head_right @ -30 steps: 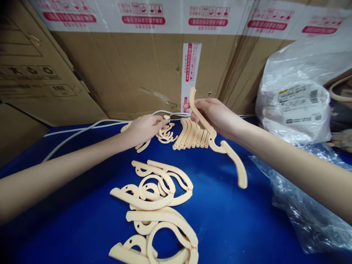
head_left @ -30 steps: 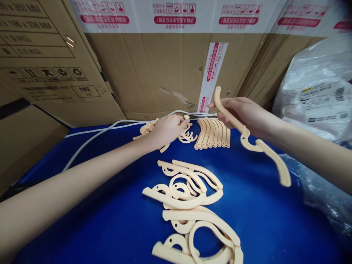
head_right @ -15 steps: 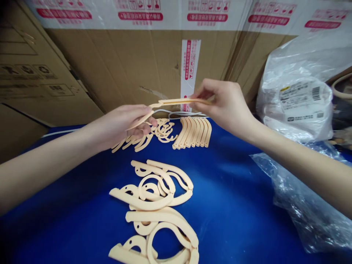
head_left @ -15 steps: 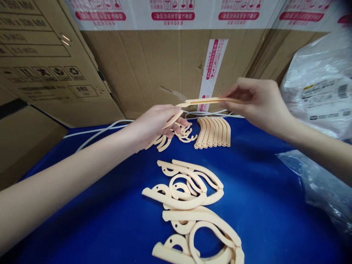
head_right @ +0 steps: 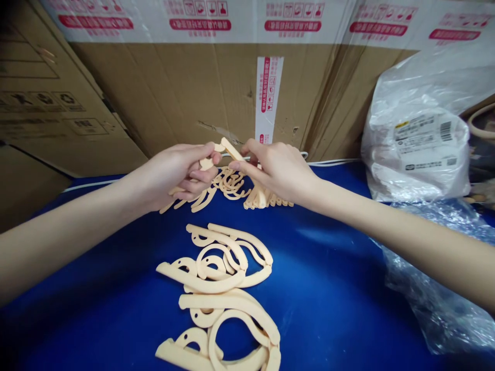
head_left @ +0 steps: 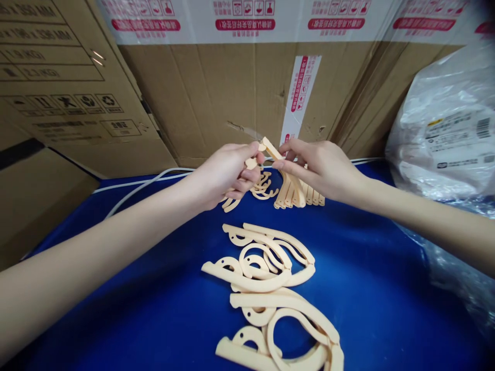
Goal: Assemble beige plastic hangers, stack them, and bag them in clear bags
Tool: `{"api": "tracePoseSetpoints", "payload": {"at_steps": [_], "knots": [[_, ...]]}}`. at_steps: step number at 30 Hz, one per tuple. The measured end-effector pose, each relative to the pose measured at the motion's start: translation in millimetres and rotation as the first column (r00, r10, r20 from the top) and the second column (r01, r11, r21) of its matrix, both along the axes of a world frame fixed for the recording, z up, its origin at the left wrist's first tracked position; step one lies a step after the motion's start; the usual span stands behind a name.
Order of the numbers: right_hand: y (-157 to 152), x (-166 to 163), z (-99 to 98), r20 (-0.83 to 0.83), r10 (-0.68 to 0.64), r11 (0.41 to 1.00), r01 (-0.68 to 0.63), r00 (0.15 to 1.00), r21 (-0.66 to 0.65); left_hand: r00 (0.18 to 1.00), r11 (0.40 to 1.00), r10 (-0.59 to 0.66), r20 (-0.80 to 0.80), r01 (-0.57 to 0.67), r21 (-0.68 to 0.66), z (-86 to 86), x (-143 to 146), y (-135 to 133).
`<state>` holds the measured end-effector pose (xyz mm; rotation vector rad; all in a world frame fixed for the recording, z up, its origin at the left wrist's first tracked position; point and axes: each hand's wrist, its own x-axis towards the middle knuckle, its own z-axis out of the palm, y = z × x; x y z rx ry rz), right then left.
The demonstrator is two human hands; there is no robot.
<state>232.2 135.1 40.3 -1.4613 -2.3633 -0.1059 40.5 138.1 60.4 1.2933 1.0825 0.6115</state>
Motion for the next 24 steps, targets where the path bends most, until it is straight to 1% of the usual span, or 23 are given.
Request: {"api": "tracePoseSetpoints", "payload": {"at_steps": [1, 3, 5, 6, 7, 8, 9, 10, 11, 12, 13, 14, 15, 16, 17, 18, 19, 20, 21, 22, 23, 24], "knots": [[-1.3, 0.6, 0.6, -0.031, 0.007, 1.000, -0.007, 1.000, -0.020, 1.000, 1.000, -0.009, -0.005, 0.009, -0.007, 2.5, -0.9, 1.1], [-4.2, 0.6, 2.3, -0.034, -0.010, 1.000, 0.009, 0.999, -0.028, 0.999, 0.999, -0.040, -0.022, 0.040, -0.017, 6.1, -1.7, 2.7], [-5.9, -1.0, 4.1, -0.030, -0.019, 1.000, 0.018, 0.999, -0.019, 0.998, 0.999, -0.043, -0.049, 0.043, 0.008, 5.8, -0.7, 3.4], [-5.4, -2.3, 4.6, -0.054, -0.009, 1.000, 0.007, 0.998, -0.029, 0.997, 0.999, -0.032, -0.068, 0.034, 0.032, 3.8, 0.4, 3.6], [-3.6, -3.5, 4.7, -0.108, 0.006, 0.998, -0.013, 0.994, -0.064, 0.996, 0.998, -0.015, -0.090, 0.021, 0.063, 0.5, 1.8, 3.8], [-0.1, -4.5, 4.2, -0.195, 0.017, 0.991, -0.042, 0.981, -0.128, 0.993, 0.994, 0.011, -0.116, 0.002, 0.110, -3.8, 3.2, 4.1], [5.1, -4.7, 3.0, -0.309, 0.013, 0.972, -0.084, 0.951, -0.219, 0.989, 0.982, 0.036, -0.142, -0.009, 0.190, -8.7, 4.4, 4.6], [11.7, -4.0, 1.2, -0.429, -0.018, 0.936, -0.135, 0.903, -0.325, 0.984, 0.953, 0.061, -0.170, -0.007, 0.303, -13.7, 5.1, 5.2], [19.3, -1.9, -1.2, -0.542, -0.077, 0.883, -0.195, 0.837, -0.427, 0.976, 0.894, 0.093, -0.199, 0.006, 0.448, -18.3, 5.0, 6.2], [27.1, 1.5, -3.9, -0.625, -0.145, 0.819, -0.262, 0.767, -0.511, 0.965, 0.808, 0.125, -0.230, 0.035, 0.588, -22.1, 3.8, 7.5], [34.5, 6.4, -6.7, -0.670, -0.214, 0.762, -0.307, 0.711, -0.570, 0.952, 0.725, 0.161, -0.260, 0.065, 0.686, -24.9, 1.4, 9.3], [40.7, 12.5, -9.3, -0.698, -0.257, 0.750, -0.317, 0.669, -0.580, 0.935, 0.667, 0.188, -0.301, 0.104, 0.738, -26.6, -2.5, 11.9], [45.2, 19.5, -11.7, -0.711, -0.285, 0.759, -0.302, 0.642, -0.576, 0.912, 0.645, 0.208, -0.353, 0.143, 0.751, -27.4, -7.8, 15.4], [47.6, 27.0, -13.7, -0.717, -0.292, 0.801, -0.247, 0.634, -0.545, 0.884, 0.658, 0.218, -0.414, 0.180, 0.731, -27.7, -14.3, 19.9], [48.0, 34.5, -15.2, -0.708, -0.273, 0.858, -0.167, 0.652, -0.485, 0.847, 0.682, 0.216, -0.486, 0.226, 0.696, -27.9, -21.9, 25.1], [46.5, 41.8, -16.5, -0.676, -0.230, 0.914, -0.083, 0.701, -0.397, 0.810, 0.696, 0.221, -0.544, 0.260, 0.669, -28.6, -30.2, 31.0], [43.4, 48.6, -17.5, -0.619, -0.172, 0.961, -0.008, 0.766, -0.277, 0.771, 0.720, 0.221, -0.597, 0.284, 0.633, -30.0, -38.5, 37.1], [39.1, 54.7, -18.7, -0.536, -0.112, 0.989, 0.040, 0.837, -0.144, 0.733, 0.749, 0.230, -0.640, 0.286, 0.597, -32.4, -46.4, 42.9], [34.1, 60.1, -20.1, -0.438, -0.057, 0.998, 0.057, 0.897, -0.013, 0.692, 0.765, 0.250, -0.678, 0.288, 0.576, -35.5, -53.4, 47.8], [28.8, 64.5, -22.0, -0.342, -0.013, 0.994, 0.050, 0.940, 0.099, 0.658, 0.761, 0.278, -0.700, 0.293, 0.578, -39.1, -58.9, 51.4], [23.5, 68.2, -24.4, -0.250, 0.021, 0.984, 0.024, 0.968, 0.175, 0.625, 0.733, 0.322, -0.711, 0.310, 0.605, -42.6, -62.6, 53.3], [18.6, 71.1, -27.5, -0.171, 0.049, 0.976, -0.011, 0.984, 0.218, 0.595, 0.684, 0.373, -0.712, 0.342, 0.644, -45.4, -64.4, 53.0]]}}
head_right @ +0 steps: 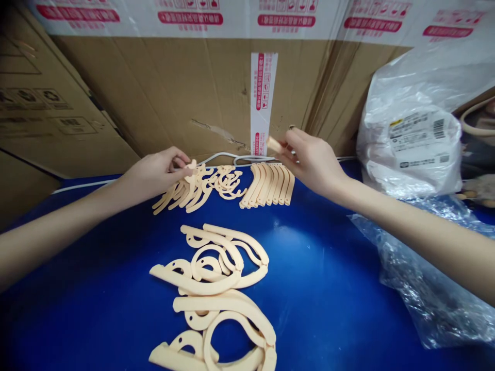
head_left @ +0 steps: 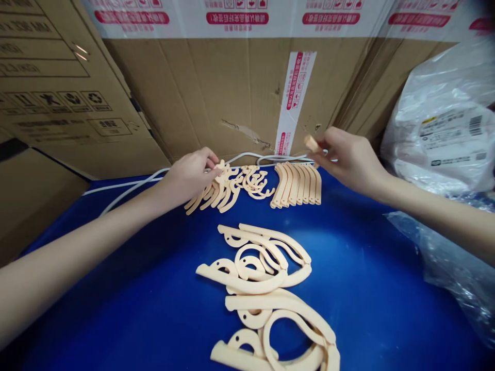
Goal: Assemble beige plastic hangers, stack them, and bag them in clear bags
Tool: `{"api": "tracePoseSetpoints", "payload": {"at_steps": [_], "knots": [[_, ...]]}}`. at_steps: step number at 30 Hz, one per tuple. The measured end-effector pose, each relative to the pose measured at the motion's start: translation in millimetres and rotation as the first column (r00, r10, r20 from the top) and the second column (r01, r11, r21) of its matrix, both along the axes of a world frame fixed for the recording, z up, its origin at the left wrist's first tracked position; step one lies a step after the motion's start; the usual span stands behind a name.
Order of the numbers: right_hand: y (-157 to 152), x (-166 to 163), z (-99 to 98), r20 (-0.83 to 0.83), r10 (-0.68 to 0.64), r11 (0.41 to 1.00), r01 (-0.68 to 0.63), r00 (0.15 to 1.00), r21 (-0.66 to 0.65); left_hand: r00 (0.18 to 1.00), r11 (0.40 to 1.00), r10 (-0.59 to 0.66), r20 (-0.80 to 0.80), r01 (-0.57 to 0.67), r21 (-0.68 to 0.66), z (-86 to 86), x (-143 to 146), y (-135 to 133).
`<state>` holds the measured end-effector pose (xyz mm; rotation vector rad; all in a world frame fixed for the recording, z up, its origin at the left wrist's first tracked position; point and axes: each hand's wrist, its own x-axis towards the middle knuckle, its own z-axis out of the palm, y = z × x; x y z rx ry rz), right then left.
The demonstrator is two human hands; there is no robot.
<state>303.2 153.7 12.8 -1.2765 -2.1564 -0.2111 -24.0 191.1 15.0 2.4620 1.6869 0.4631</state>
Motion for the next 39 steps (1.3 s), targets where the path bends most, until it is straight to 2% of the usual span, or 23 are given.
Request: {"api": "tracePoseSetpoints", "payload": {"at_steps": [2, 3, 4, 5, 7, 8, 10, 12, 15, 21, 25, 32, 39], "knots": [[-8.0, 3.8, -7.4, 0.137, 0.041, 0.999, -0.044, 0.990, 0.022, 0.994, 0.988, -0.070, -0.083, 0.081, 0.134, -1.7, 1.7, -6.9], [-11.0, 5.0, -11.2, 0.202, 0.060, 0.998, -0.064, 0.978, 0.014, 0.984, 0.977, -0.133, -0.119, 0.151, 0.152, -0.1, 4.4, -13.2], [-13.3, 5.8, -14.8, 0.262, 0.077, 0.997, -0.079, 0.962, 0.000, 0.963, 0.963, -0.226, -0.146, 0.243, 0.116, 2.9, 7.6, -20.6], [-14.9, 6.3, -18.0, 0.310, 0.090, 0.996, -0.090, 0.947, -0.012, 0.934, 0.943, -0.323, -0.153, 0.331, 0.032, 7.2, 10.8, -28.7], [-16.2, 6.8, -22.3, 0.353, 0.125, 0.992, -0.116, 0.927, -0.046, 0.848, 0.847, -0.516, -0.121, 0.484, -0.220, 16.7, 15.3, -44.4], [-16.0, 6.9, -23.5, 0.344, 0.153, 0.988, -0.136, 0.926, -0.072, 0.817, 0.793, -0.568, -0.101, 0.511, -0.330, 20.9, 16.3, -51.0], [-14.6, 7.0, -24.4, 0.274, 0.225, 0.971, -0.193, 0.935, -0.138, 0.786, 0.722, -0.614, -0.072, 0.521, -0.455, 26.3, 15.9, -60.0], [-12.5, 7.1, -24.4, 0.189, 0.292, 0.946, -0.255, 0.937, -0.198, 0.781, 0.698, -0.621, -0.068, 0.512, -0.501, 27.7, 14.5, -63.8], [-9.8, 7.3, -24.5, 0.118, 0.332, 0.924, -0.299, 0.936, -0.238, 0.790, 0.694, -0.609, -0.072, 0.487, -0.530, 26.4, 14.4, -63.7], [-10.6, 8.8, -24.1, 0.195, 0.227, 0.959, -0.183, 0.954, -0.217, 0.797, 0.680, -0.599, -0.075, 0.458, -0.573, 28.2, 16.4, -63.2], [-11.6, 8.8, -23.0, 0.179, 0.203, 0.963, -0.163, 0.963, -0.216, 0.779, 0.697, -0.614, -0.128, 0.460, -0.550, 26.9, 13.8, -65.4], [-9.9, 6.4, -22.1, 0.114, 0.277, 0.925, -0.233, 0.954, -0.299, 0.774, 0.690, -0.626, -0.096, 0.492, -0.532, 20.7, 9.7, -62.2], [-12.8, 4.3, -22.9, 0.103, 0.304, 0.918, -0.263, 0.947, -0.296, 0.801, 0.729, -0.585, -0.126, 0.451, -0.515, 25.0, 9.7, -59.1]]}}
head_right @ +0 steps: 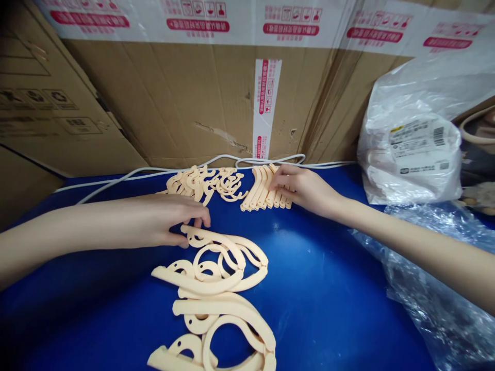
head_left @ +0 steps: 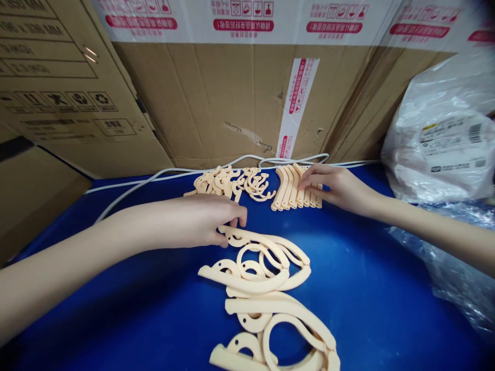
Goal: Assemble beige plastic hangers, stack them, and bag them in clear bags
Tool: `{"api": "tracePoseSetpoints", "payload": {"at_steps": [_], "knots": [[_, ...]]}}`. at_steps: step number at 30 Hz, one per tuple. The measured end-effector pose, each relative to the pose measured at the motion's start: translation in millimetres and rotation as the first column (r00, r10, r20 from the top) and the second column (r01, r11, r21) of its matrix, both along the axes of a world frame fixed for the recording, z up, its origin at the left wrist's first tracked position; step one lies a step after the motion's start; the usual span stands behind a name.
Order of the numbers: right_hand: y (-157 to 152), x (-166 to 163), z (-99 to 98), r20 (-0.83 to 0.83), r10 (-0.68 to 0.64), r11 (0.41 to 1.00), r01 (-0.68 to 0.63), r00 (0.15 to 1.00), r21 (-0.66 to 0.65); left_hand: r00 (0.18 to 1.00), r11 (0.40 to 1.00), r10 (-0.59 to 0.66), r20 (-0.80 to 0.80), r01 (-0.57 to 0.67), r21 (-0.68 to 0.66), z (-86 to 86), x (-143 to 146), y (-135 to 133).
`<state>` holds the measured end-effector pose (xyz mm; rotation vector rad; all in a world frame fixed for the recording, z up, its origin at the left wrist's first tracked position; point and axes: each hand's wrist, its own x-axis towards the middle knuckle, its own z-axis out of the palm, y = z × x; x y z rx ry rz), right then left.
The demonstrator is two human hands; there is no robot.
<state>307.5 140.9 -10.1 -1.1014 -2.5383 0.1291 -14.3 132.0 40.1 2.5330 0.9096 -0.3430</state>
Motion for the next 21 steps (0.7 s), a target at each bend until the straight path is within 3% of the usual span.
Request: {"api": "tracePoseSetpoints", "payload": {"at_steps": [7, 14, 17, 21], "knots": [[-7.2, -2.0, 0.7, 0.001, 0.012, 1.000, -0.012, 1.000, 0.004, 0.997, 0.989, 0.013, 0.078, -0.002, -0.150, 7.1, -0.5, 5.2], [-6.8, 2.5, 2.6, 0.138, -0.112, 0.992, 0.103, 0.984, 0.073, 0.993, 0.967, 0.051, 0.103, -0.024, -0.254, 12.5, 2.1, 5.1], [-6.0, 3.0, 0.7, 0.168, -0.114, 0.993, 0.106, 0.979, 0.054, 0.979, 0.940, 0.135, 0.153, -0.077, -0.332, 12.4, 9.2, 2.1], [-10.2, -5.4, 3.9, 0.132, -0.136, 0.989, 0.125, 0.982, 0.081, 0.905, 0.857, 0.325, 0.275, -0.160, -0.490, 10.5, 23.6, -2.8]]}}
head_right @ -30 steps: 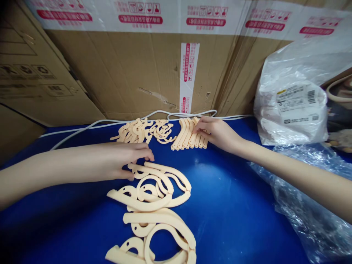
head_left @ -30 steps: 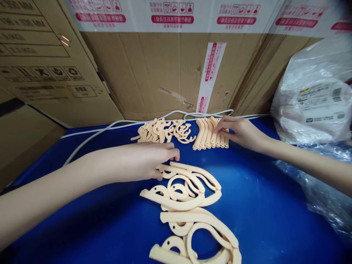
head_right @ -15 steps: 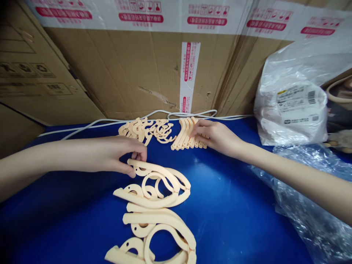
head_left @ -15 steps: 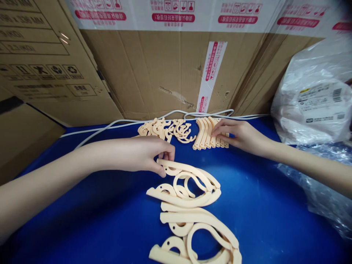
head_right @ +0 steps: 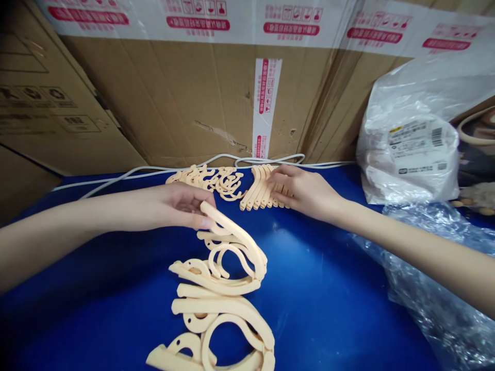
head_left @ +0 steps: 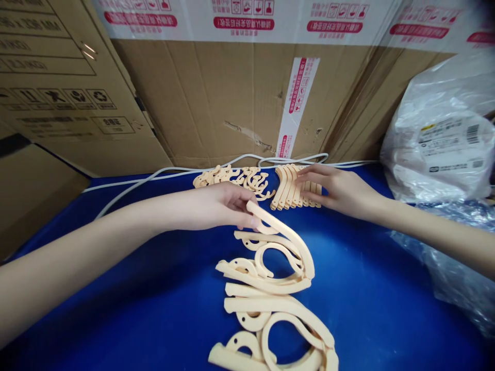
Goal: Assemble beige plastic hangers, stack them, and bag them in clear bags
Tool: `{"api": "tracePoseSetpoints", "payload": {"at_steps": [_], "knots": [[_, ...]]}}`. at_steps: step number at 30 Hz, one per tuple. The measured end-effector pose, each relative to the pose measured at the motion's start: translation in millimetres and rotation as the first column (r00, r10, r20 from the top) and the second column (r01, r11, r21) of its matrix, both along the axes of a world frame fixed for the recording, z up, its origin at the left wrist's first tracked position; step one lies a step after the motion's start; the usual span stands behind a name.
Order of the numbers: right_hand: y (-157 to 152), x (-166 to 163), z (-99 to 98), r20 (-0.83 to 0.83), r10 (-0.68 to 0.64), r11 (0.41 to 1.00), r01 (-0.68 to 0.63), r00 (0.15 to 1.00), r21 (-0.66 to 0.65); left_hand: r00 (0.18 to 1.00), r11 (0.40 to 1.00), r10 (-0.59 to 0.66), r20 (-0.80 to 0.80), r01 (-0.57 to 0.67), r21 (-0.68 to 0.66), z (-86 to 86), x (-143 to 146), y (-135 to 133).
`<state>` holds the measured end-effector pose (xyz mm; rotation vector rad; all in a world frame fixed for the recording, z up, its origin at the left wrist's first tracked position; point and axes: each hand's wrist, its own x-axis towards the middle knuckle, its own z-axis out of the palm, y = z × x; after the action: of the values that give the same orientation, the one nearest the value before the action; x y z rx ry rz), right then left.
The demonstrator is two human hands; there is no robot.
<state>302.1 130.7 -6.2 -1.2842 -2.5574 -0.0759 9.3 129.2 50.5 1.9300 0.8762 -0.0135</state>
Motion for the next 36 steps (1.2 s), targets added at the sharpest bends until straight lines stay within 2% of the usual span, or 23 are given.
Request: {"api": "tracePoseSetpoints", "payload": {"at_steps": [3, 5, 6, 7, 9, 11, 14, 17, 19, 20, 22, 25, 27, 28, 31, 33, 35, 36], "knots": [[-12.4, -18.9, 12.9, -0.192, 0.009, 0.997, -0.023, 0.981, -0.069, 0.986, 0.989, 0.147, 0.081, -0.144, -0.044, 0.8, 11.6, -5.2], [-25.1, -35.7, 24.1, -0.390, -0.010, 0.967, -0.090, 0.921, -0.237, 0.968, 0.975, 0.223, 0.118, -0.220, -0.038, 1.9, 18.5, -9.0], [-31.7, -43.9, 29.3, -0.459, -0.012, 0.930, -0.159, 0.889, -0.332, 0.958, 0.968, 0.251, 0.139, -0.248, -0.036, 2.4, 21.4, -10.9], [-37.8, -51.2, 33.8, -0.485, -0.024, 0.902, -0.190, 0.874, -0.387, 0.948, 0.962, 0.273, 0.163, -0.272, -0.031, 2.8, 24.0, -12.7], [-46.8, -61.8, 40.2, -0.512, -0.050, 0.884, -0.201, 0.858, -0.423, 0.933, 0.954, 0.289, 0.214, -0.299, 0.013, 3.8, 27.3, -16.0], [-50.1, -66.0, 44.2, -0.534, -0.067, 0.896, -0.185, 0.843, -0.403, 0.930, 0.941, 0.259, 0.261, -0.304, 0.149, 5.7, 27.9, -18.7], [-47.2, -64.2, 49.4, -0.524, -0.065, 0.950, -0.108, 0.849, -0.292, 0.950, 0.867, 0.173, 0.261, -0.273, 0.418, 12.3, 24.8, -21.1], [-41.6, -62.7, 55.6, -0.353, -0.058, 0.998, 0.058, 0.934, -0.011, 0.966, 0.801, 0.175, 0.188, -0.251, 0.544, 22.1, 21.8, -20.6], [-37.6, -65.0, 59.3, -0.206, -0.090, 0.977, 0.127, 0.974, 0.173, 0.963, 0.760, 0.224, 0.151, -0.269, 0.592, 28.2, 22.2, -19.3], [-35.2, -66.8, 61.0, -0.159, -0.106, 0.966, 0.140, 0.981, 0.218, 0.958, 0.734, 0.250, 0.141, -0.282, 0.618, 30.7, 23.0, -18.8], [-29.5, -70.5, 64.2, -0.145, -0.114, 0.966, 0.144, 0.983, 0.216, 0.949, 0.681, 0.286, 0.133, -0.299, 0.668, 34.2, 25.2, -17.8], [-18.6, -71.7, 69.3, -0.259, -0.060, 0.997, 0.070, 0.964, 0.028, 0.942, 0.621, 0.308, 0.137, -0.307, 0.721, 35.0, 24.4, -13.0], [-11.3, -68.7, 72.0, -0.408, -0.066, 0.986, -0.003, 0.910, -0.165, 0.943, 0.610, 0.306, 0.133, -0.302, 0.732, 31.2, 17.1, -3.1], [-8.1, -66.4, 72.9, -0.498, -0.107, 0.962, -0.036, 0.860, -0.270, 0.943, 0.616, 0.309, 0.123, -0.297, 0.730, 27.4, 10.8, 4.6], [-1.8, -59.6, 73.3, -0.717, -0.333, 0.849, -0.136, 0.613, -0.511, 0.942, 0.681, 0.335, 0.007, -0.247, 0.689, 9.1, -15.0, 35.2], [0.0, -56.5, 72.7, -0.773, -0.448, 0.782, -0.223, 0.450, -0.583, 0.918, 0.712, 0.380, -0.114, -0.212, 0.669, -5.1, -31.2, 53.0], [1.7, -54.8, 71.9, -0.791, -0.508, 0.755, -0.267, 0.341, -0.599, 0.841, 0.657, 0.507, -0.187, -0.237, 0.716, -16.1, -39.1, 60.2], [2.9, -54.3, 71.2, -0.796, -0.524, 0.753, -0.272, 0.304, -0.600, 0.832, 0.618, 0.526, -0.180, -0.227, 0.753, -19.5, -38.6, 58.5]]}}
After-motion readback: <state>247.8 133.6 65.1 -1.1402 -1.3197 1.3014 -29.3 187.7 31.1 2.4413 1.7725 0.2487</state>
